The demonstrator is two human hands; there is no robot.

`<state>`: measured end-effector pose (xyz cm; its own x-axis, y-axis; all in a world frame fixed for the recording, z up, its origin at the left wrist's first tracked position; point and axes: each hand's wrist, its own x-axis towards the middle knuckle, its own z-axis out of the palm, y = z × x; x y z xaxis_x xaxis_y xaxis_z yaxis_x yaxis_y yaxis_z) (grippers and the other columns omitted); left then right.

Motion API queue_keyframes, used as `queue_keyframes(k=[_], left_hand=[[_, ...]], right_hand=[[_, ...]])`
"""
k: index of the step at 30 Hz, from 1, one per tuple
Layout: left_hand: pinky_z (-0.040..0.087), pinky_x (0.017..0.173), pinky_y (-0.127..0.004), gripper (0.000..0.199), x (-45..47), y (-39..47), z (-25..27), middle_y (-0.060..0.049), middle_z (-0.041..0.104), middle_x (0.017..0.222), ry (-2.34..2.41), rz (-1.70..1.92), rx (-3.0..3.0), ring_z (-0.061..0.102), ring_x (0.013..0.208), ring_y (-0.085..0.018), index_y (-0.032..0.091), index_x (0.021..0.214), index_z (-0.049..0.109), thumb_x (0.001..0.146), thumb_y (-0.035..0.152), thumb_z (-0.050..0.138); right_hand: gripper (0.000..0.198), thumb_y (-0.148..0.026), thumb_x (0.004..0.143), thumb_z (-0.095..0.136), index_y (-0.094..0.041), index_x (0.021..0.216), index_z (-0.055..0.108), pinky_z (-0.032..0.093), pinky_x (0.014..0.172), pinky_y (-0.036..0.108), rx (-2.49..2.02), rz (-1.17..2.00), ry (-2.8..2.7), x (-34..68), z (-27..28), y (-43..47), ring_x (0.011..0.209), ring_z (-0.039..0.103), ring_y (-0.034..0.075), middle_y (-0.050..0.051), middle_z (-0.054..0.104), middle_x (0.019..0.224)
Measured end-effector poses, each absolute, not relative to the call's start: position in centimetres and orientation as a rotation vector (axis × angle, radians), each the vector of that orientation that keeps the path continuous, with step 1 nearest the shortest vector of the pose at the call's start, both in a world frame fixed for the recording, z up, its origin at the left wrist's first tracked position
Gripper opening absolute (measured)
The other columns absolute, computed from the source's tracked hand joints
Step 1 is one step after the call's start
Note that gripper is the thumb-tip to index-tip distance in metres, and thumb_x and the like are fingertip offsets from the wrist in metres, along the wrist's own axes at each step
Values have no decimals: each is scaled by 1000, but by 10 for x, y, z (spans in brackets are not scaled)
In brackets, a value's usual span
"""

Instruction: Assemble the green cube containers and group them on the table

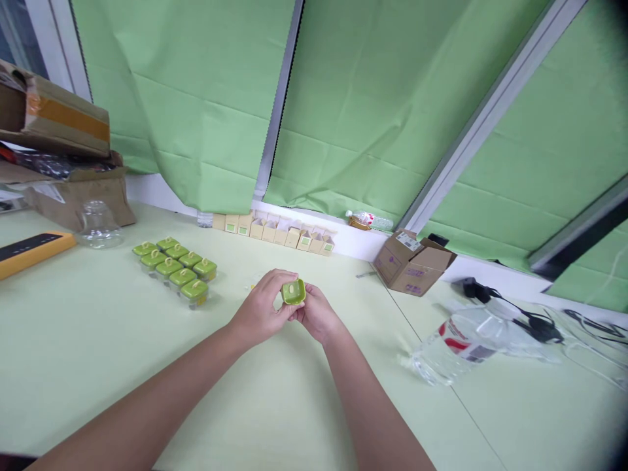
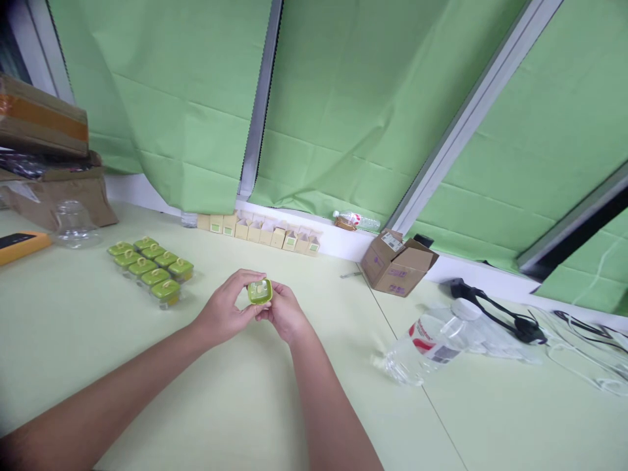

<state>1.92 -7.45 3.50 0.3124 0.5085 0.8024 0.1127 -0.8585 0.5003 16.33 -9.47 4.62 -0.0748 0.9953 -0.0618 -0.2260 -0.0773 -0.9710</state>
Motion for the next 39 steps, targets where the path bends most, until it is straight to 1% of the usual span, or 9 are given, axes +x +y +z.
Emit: queue_keyframes(k=[3, 5, 8, 10, 13, 19, 24, 34, 39], left_hand=[[51, 96, -42, 40, 18, -71, 37, -7, 63, 117, 560, 1539, 2254, 60, 112, -23, 25, 121, 54, 84, 17, 67], [51, 97, -43, 39, 15, -66, 34, -8, 63, 117, 585, 1537, 2298, 59, 113, -23, 25, 121, 54, 85, 19, 67], [49, 100, -45, 38, 11, -55, 25, -8, 63, 120, 676, 1542, 2330, 58, 117, -25, 24, 122, 54, 85, 21, 66], [49, 101, -44, 39, 8, -48, 20, -8, 62, 122, 726, 1530, 2324, 57, 118, -24, 24, 122, 54, 86, 22, 66], [49, 101, -42, 41, 4, -41, 16, -7, 61, 123, 754, 1504, 2344, 58, 118, -23, 24, 124, 53, 85, 19, 65], [50, 100, -41, 44, -1, -35, 15, -7, 62, 123, 768, 1471, 2474, 60, 115, -23, 26, 124, 54, 83, 10, 62], [50, 98, -41, 44, -2, -32, 14, -6, 64, 122, 798, 1452, 2511, 60, 113, -23, 26, 122, 54, 82, 10, 63], [48, 94, -41, 34, -4, -32, 17, -5, 67, 113, 784, 1408, 2552, 58, 106, -23, 24, 119, 56, 87, 17, 63], [46, 97, -40, 38, -4, -31, 16, -5, 65, 115, 810, 1423, 2501, 56, 109, -23, 24, 120, 57, 83, 19, 67]], right_hand=[[34, -53, 78, 64, -19, 78, 61, 43, 50, 24, -1161, 1235, -1118, 176, 45, -90, 53, 50, 11, -1, 57, 64], [37, -55, 82, 57, -19, 85, 64, 45, 53, 26, -1349, 866, -1200, 187, 38, -86, 61, 54, 14, 3, 62, 76], [38, -45, 76, 66, -19, 105, 69, 50, 73, 32, -1616, 360, -1412, 198, 22, -82, 78, 59, 18, 10, 65, 106], [38, -35, 73, 70, -19, 108, 70, 49, 80, 35, -1698, 302, -1554, 201, 11, -80, 80, 61, 20, 11, 66, 105], [32, -26, 73, 67, -20, 104, 70, 49, 82, 35, -1668, 346, -1603, 198, 4, -77, 82, 61, 20, 8, 68, 97], [40, -35, 69, 74, -21, 105, 63, 52, 86, 35, -1329, 727, -1129, 187, 23, -77, 93, 65, 20, 6, 66, 112], [44, -36, 67, 81, -22, 104, 62, 52, 89, 36, -1103, 924, -1031, 173, 39, -88, 96, 64, 20, 6, 68, 107], [40, -36, 68, 84, -21, 100, 65, 52, 87, 35, -1111, 892, -1149, 158, 38, -91, 94, 66, 20, 6, 70, 103], [41, -37, 69, 83, -19, 103, 67, 54, 85, 38, -1150, 868, -1223, 157, 38, -91, 92, 67, 22, 8, 72, 98]])
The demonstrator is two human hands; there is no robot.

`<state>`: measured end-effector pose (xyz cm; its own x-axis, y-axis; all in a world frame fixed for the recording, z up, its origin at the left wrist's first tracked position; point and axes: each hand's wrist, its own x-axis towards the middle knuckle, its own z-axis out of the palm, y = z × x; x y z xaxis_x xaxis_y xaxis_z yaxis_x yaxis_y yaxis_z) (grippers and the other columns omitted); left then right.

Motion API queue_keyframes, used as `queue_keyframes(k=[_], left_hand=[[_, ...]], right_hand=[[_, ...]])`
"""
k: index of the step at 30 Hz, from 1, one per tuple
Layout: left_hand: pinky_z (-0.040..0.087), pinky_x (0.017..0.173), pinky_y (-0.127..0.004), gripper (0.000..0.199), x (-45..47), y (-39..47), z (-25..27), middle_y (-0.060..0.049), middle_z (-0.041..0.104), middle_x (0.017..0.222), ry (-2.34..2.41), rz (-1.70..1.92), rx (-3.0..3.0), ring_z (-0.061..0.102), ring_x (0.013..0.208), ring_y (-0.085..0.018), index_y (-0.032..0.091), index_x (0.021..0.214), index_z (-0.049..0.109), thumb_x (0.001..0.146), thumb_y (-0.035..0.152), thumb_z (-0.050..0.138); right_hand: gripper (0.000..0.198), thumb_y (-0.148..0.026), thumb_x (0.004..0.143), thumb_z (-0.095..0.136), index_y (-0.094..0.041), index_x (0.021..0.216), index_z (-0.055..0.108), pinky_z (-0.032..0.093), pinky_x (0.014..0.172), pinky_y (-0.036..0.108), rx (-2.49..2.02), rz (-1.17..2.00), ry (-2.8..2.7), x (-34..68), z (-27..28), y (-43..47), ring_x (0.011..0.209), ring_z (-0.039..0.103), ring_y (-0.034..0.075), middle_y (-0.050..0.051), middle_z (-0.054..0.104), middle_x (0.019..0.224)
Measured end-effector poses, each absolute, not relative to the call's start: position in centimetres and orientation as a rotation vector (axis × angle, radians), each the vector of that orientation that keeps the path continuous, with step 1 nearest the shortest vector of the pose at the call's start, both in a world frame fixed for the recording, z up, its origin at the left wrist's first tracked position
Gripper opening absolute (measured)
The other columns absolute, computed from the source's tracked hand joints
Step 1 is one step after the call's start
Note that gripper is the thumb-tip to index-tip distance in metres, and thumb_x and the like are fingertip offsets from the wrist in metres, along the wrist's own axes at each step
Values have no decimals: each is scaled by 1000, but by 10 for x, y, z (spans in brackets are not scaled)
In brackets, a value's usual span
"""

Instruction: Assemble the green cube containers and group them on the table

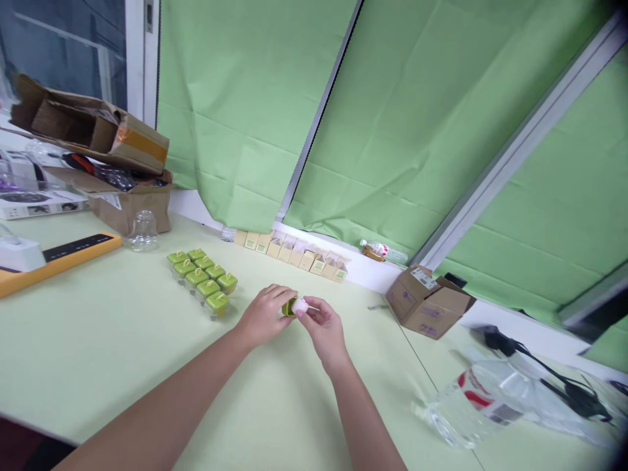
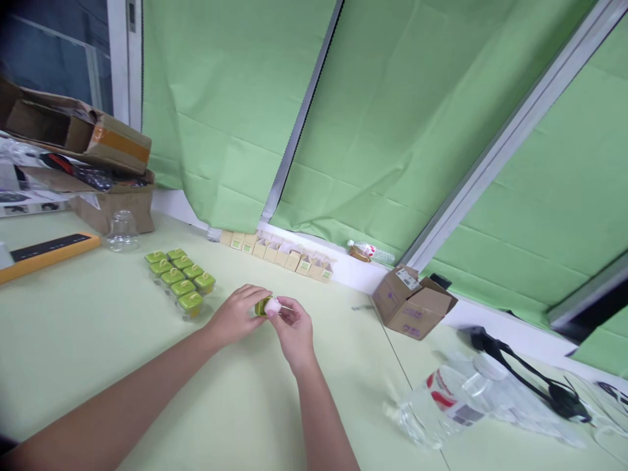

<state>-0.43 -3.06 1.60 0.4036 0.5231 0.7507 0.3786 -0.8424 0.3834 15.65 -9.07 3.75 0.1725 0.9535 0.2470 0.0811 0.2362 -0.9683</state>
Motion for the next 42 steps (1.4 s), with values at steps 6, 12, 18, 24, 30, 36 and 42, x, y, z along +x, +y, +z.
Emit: queue_keyframes(k=[6, 12, 18, 24, 30, 36, 42], left_hand=[[47, 93, -36, 36, -4, -32, 15, -7, 59, 109, 805, 1360, 2458, 54, 105, -23, 21, 114, 59, 80, 14, 66], [46, 84, -36, 18, -6, -31, 17, -6, 59, 100, 859, 1266, 2460, 54, 96, -22, 19, 97, 57, 80, 18, 63], [44, 77, -35, 17, -7, -33, 20, -4, 62, 88, 935, 1175, 2421, 56, 87, -23, 19, 91, 55, 76, 19, 62], [42, 80, -34, 15, -8, -34, 20, -2, 64, 84, 839, 1128, 2455, 57, 82, -21, 20, 87, 56, 73, 15, 57], [43, 76, -32, 23, -11, -34, 20, -2, 62, 82, 852, 1091, 2408, 56, 81, -21, 20, 86, 58, 66, 11, 56], [44, 73, -31, 23, -11, -39, 24, -3, 62, 83, 843, 1069, 2338, 57, 84, -22, 20, 86, 60, 66, 10, 54], [46, 71, -30, 24, -10, -41, 24, -2, 62, 86, 825, 1106, 2285, 60, 87, -21, 21, 89, 60, 68, 11, 55]], right_hand=[[35, -34, 72, 80, -19, 101, 68, 54, 89, 39, -1107, 823, -1348, 153, 35, -91, 94, 68, 22, 8, 72, 100], [25, -30, 79, 73, -22, 103, 71, 56, 81, 34, -1146, 564, -1551, 147, 37, -97, 95, 66, 20, 8, 67, 112], [25, -29, 84, 68, -24, 109, 67, 55, 80, 34, -1179, 482, -1631, 144, 42, -103, 92, 65, 20, 5, 69, 106], [21, -24, 86, 63, -25, 106, 68, 55, 79, 33, -1158, 416, -1773, 140, 47, -108, 96, 63, 20, 5, 67, 113], [28, -19, 82, 65, -26, 108, 66, 55, 78, 34, -1190, 326, -1825, 138, 45, -108, 91, 62, 19, 5, 66, 111], [27, -18, 80, 66, -25, 106, 68, 54, 84, 35, -1181, 319, -1815, 137, 45, -108, 94, 63, 20, 5, 68, 108], [27, -24, 82, 68, -26, 109, 71, 54, 88, 38, -1230, 337, -1777, 137, 47, -109, 95, 66, 22, 4, 71, 107]])
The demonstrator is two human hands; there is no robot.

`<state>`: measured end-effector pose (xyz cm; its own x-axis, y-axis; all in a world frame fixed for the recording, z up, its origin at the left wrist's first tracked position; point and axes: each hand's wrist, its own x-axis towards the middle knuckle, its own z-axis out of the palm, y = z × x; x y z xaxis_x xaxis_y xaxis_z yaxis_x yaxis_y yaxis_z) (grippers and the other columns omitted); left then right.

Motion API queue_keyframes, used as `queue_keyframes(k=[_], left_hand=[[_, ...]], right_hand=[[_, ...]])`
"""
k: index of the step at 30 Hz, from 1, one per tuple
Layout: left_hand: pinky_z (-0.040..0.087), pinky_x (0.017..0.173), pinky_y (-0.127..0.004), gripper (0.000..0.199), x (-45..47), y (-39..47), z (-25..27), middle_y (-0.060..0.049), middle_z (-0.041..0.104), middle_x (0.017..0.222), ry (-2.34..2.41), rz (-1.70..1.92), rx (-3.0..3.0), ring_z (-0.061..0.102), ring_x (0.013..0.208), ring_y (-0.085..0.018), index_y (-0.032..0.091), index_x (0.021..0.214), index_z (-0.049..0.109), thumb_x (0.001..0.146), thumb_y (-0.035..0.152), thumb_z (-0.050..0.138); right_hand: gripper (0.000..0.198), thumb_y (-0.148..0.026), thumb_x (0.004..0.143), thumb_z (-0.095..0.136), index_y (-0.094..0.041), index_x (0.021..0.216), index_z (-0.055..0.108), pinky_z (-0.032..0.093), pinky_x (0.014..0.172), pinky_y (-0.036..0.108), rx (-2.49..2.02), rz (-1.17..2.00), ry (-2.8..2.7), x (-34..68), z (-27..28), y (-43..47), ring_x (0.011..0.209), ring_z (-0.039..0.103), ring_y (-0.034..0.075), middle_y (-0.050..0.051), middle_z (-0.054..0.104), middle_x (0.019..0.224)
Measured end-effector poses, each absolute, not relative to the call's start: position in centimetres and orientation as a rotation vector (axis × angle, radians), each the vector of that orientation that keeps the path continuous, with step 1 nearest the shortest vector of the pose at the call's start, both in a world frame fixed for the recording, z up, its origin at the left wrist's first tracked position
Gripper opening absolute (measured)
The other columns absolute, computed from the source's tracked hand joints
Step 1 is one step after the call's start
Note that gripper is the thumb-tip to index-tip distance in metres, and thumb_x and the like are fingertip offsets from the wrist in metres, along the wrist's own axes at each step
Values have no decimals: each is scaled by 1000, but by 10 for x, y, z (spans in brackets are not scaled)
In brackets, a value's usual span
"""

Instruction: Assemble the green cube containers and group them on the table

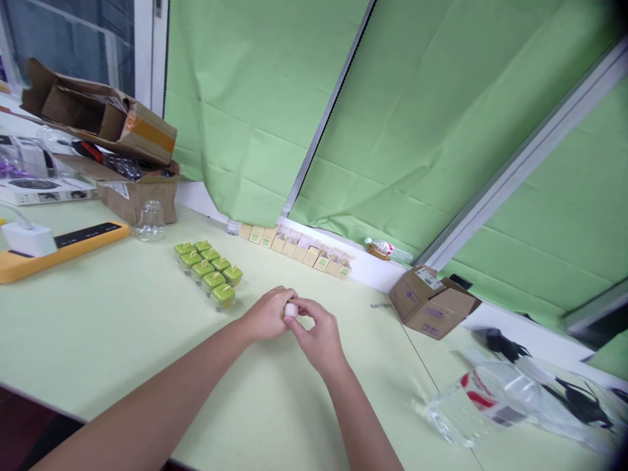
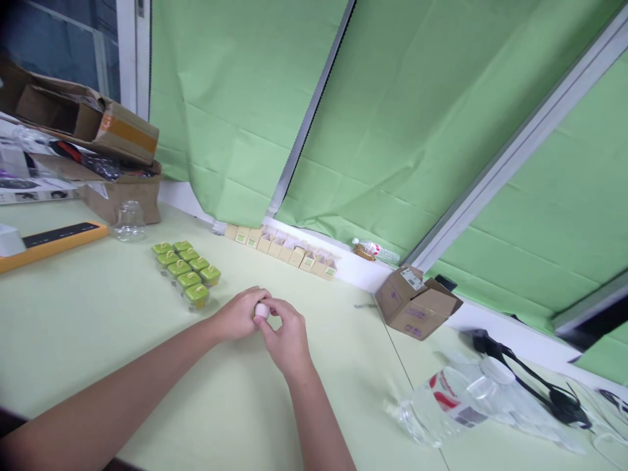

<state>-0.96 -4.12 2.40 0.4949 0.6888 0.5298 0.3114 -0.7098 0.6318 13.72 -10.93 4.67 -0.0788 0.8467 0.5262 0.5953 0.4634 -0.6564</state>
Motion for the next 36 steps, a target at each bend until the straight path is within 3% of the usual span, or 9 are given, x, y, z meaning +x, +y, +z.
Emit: queue_keyframes(k=[7, 11, 15, 19, 23, 26, 30, 36], left_hand=[[49, 76, -32, 31, -11, -39, 28, -3, 65, 93, 796, 1198, 2221, 61, 90, -21, 22, 99, 61, 70, 11, 58], [50, 79, -32, 24, -11, -41, 35, -2, 67, 92, 790, 1266, 2186, 62, 89, -21, 23, 97, 64, 75, 15, 63], [51, 90, -35, 35, -7, -43, 38, -6, 68, 107, 802, 1433, 2029, 63, 100, -22, 23, 112, 64, 78, 28, 70], [45, 106, -38, 40, -3, -47, 39, -7, 63, 126, 742, 1518, 1949, 57, 120, -24, 23, 117, 63, 79, 31, 72], [42, 109, -40, 45, 2, -53, 38, -8, 59, 133, 603, 1480, 1967, 53, 126, -24, 24, 121, 60, 79, 31, 75], [42, 109, -44, 44, 4, -54, 36, -10, 60, 132, 549, 1480, 1984, 52, 127, -27, 24, 114, 62, 76, 35, 79], [41, 108, -45, 53, 2, -49, 35, -11, 59, 131, 601, 1412, 2049, 50, 127, -29, 25, 120, 61, 73, 41, 80], [45, 102, -39, 40, -13, -26, 26, -10, 55, 138, 881, 1437, 1855, 51, 127, -23, 25, 133, 51, 97, 43, 44]], right_hand=[[35, -32, 89, 63, -30, 124, 66, 49, 101, 44, -1256, 248, -1710, 129, 38, -113, 115, 63, 26, 5, 67, 124], [43, -33, 90, 63, -27, 132, 59, 47, 104, 45, -1196, 305, -1647, 124, 38, -112, 122, 57, 26, 8, 61, 133], [46, -51, 85, 66, -21, 119, 62, 56, 87, 41, -1182, 589, -1296, 134, 37, -102, 111, 62, 27, 13, 62, 128], [56, -67, 90, 45, -16, 97, 68, 58, 79, 41, -1144, 1146, -1149, 142, 32, -95, 90, 69, 26, 15, 71, 102], [37, -50, 86, 57, -20, 104, 67, 57, 81, 38, -991, 1462, -1108, 137, 32, -99, 95, 68, 24, 11, 70, 113], [26, -39, 81, 65, -20, 98, 67, 56, 81, 35, -966, 1376, -1106, 135, 36, -102, 97, 66, 23, 10, 69, 115], [28, -45, 81, 67, -19, 90, 67, 55, 75, 33, -1020, 1225, -1037, 139, 38, -100, 85, 65, 20, 8, 72, 97], [35, -52, 77, 68, -18, 84, 68, 55, 74, 35, -1194, 815, -918, 161, 34, -87, 85, 64, 21, 9, 70, 93]])
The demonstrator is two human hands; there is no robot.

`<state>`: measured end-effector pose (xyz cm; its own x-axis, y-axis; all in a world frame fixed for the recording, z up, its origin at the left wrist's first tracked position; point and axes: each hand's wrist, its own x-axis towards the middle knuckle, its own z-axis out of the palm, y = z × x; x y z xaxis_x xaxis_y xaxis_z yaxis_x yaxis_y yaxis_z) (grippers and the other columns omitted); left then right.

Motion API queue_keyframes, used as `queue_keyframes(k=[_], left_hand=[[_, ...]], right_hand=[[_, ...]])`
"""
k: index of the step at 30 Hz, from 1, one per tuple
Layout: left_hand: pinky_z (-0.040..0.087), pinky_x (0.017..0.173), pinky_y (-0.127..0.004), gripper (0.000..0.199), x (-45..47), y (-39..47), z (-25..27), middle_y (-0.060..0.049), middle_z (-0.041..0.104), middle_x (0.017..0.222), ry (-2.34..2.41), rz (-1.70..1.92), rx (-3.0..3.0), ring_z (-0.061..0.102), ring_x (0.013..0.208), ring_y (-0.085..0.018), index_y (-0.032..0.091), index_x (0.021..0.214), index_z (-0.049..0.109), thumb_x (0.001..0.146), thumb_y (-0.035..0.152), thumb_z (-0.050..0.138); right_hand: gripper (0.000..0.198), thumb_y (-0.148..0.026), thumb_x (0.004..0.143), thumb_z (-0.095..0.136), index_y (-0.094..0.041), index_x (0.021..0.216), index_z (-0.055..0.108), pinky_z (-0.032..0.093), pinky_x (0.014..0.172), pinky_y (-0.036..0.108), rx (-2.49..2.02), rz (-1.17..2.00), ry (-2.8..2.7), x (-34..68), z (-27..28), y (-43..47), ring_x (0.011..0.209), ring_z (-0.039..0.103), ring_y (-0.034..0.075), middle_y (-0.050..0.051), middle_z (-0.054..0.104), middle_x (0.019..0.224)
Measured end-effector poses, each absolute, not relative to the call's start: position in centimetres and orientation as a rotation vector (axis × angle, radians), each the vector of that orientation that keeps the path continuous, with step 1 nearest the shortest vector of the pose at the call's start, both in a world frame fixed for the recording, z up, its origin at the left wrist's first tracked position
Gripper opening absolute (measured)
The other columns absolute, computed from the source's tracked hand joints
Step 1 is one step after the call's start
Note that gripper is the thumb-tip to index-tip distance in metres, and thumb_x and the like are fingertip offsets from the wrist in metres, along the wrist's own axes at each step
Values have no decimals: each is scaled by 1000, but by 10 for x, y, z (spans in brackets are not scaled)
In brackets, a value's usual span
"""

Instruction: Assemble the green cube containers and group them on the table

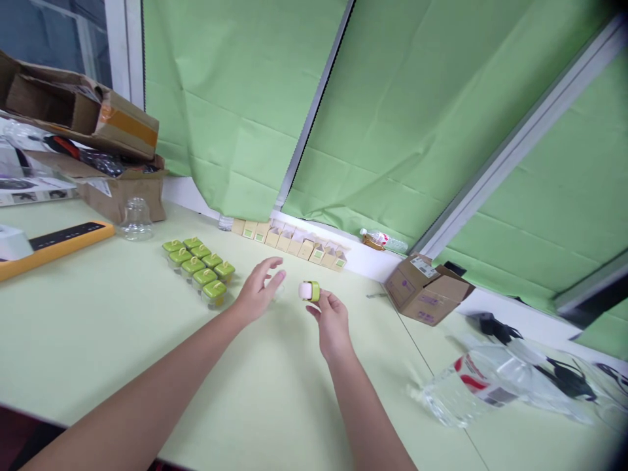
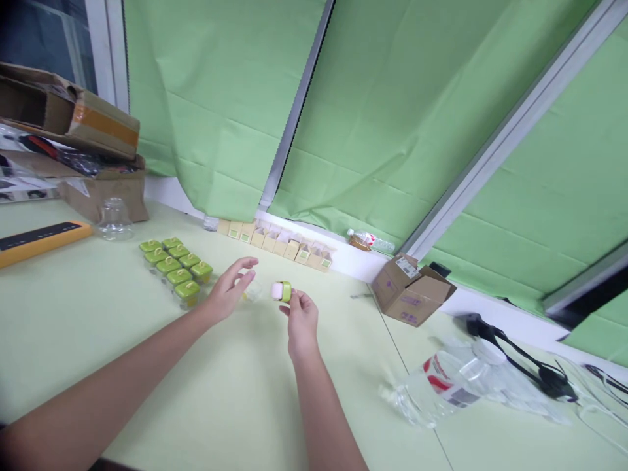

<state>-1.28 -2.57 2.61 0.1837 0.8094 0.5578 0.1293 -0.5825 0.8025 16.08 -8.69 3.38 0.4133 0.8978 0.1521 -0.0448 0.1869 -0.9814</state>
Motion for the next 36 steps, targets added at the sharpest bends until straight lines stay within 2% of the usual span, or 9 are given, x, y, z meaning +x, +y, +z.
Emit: queue_keyframes(k=[2, 4, 6, 9, 13, 19, 24, 36], left_hand=[[45, 101, -40, 46, -16, -16, 15, -11, 53, 139, 1028, 1376, 1845, 50, 129, -25, 24, 134, 49, 93, 45, 51], [43, 105, -42, 62, -17, -7, 1, -13, 51, 142, 1098, 1255, 1984, 47, 132, -29, 21, 137, 47, 82, 43, 65], [44, 103, -42, 68, -14, -2, -11, -15, 54, 139, 1130, 1119, 2098, 51, 129, -31, 19, 137, 48, 76, 38, 70], [49, 94, -37, 64, -9, -3, -20, -14, 64, 125, 1111, 1010, 2150, 62, 113, -28, 19, 134, 51, 74, 31, 69], [50, 80, -31, 67, -2, -15, -13, -9, 71, 109, 1035, 992, 2132, 68, 95, -24, 21, 130, 53, 67, 32, 75], [46, 70, -28, 43, 8, -35, 4, -2, 70, 93, 912, 1015, 2147, 65, 81, -21, 22, 106, 61, 65, 26, 75], [47, 74, -30, 36, 11, -40, 6, -4, 69, 97, 894, 1049, 2201, 64, 88, -22, 22, 102, 61, 67, 20, 70], [48, 91, -32, 50, 8, -36, 4, -6, 67, 115, 885, 1083, 2237, 62, 104, -24, 23, 121, 60, 72, 27, 71]], right_hand=[[38, -56, 80, 63, -18, 84, 67, 55, 75, 37, -1280, 608, -996, 167, 32, -85, 81, 63, 21, 8, 69, 89], [40, -57, 85, 58, -18, 87, 66, 53, 75, 37, -1337, 439, -1097, 170, 29, -85, 79, 62, 21, 7, 69, 86], [40, -56, 89, 53, -18, 90, 65, 52, 74, 36, -1374, 337, -1185, 169, 28, -86, 79, 61, 21, 7, 69, 87], [36, -52, 93, 49, -19, 93, 64, 50, 76, 33, -1392, 245, -1302, 164, 27, -89, 84, 62, 21, 8, 69, 93], [31, -45, 96, 47, -21, 92, 64, 49, 76, 31, -1379, 152, -1424, 159, 28, -92, 85, 61, 20, 8, 68, 95], [24, -36, 98, 46, -20, 92, 63, 49, 76, 33, -1414, 91, -1547, 159, 28, -92, 84, 60, 20, 7, 65, 93], [23, -35, 97, 46, -21, 91, 63, 50, 75, 34, -1423, 88, -1597, 161, 28, -92, 83, 60, 20, 7, 65, 91], [21, -33, 94, 51, -19, 94, 67, 54, 78, 31, -1416, 223, -1593, 157, 21, -90, 86, 63, 19, 7, 68, 95]])
